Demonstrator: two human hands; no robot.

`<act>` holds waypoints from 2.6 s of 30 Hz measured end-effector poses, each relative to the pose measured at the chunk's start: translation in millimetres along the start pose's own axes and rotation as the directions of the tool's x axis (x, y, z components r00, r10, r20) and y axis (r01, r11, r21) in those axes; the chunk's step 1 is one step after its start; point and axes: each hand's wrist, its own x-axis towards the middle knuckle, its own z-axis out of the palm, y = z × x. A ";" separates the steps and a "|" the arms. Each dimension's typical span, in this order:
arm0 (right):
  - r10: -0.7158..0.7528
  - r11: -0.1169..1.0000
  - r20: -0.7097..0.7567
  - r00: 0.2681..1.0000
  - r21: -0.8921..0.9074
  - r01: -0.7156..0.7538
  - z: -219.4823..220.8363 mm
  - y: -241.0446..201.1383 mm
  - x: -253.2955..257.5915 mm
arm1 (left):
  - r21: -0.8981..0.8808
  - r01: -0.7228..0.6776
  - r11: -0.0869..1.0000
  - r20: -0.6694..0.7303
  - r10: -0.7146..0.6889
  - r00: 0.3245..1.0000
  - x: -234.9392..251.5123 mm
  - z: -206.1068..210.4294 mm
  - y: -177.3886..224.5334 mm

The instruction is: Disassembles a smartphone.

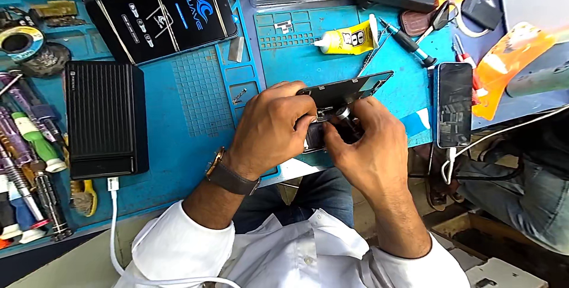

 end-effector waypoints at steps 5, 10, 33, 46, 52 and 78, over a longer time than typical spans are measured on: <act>-0.083 0.991 -0.039 0.996 0.101 0.086 -5.6 14.5 0.0 | 0.000 0.001 1.000 0.007 -0.001 1.000 0.1 0.2 0.2; -0.061 0.994 -0.041 0.997 0.083 0.064 -2.2 9.3 -5.2 | 0.003 0.001 1.000 0.012 -0.001 1.000 1.3 0.0 -0.1; 0.100 0.980 0.052 0.994 0.167 -0.107 -5.1 1.9 5.0 | 0.009 -0.004 1.000 0.025 0.004 1.000 1.4 0.6 -0.3; -0.247 0.948 0.029 0.968 0.213 0.236 -7.8 20.8 8.8 | 0.002 -0.013 1.000 0.024 0.013 1.000 1.2 0.8 -1.0; -0.389 0.917 0.041 0.920 0.118 0.382 -10.1 27.5 11.2 | 0.003 -0.018 1.000 0.039 0.017 0.999 1.5 0.3 -0.7; -0.581 0.813 0.057 0.812 0.004 0.582 -11.5 32.8 29.8 | 0.027 -0.016 1.000 0.043 0.015 0.999 1.9 0.9 -0.7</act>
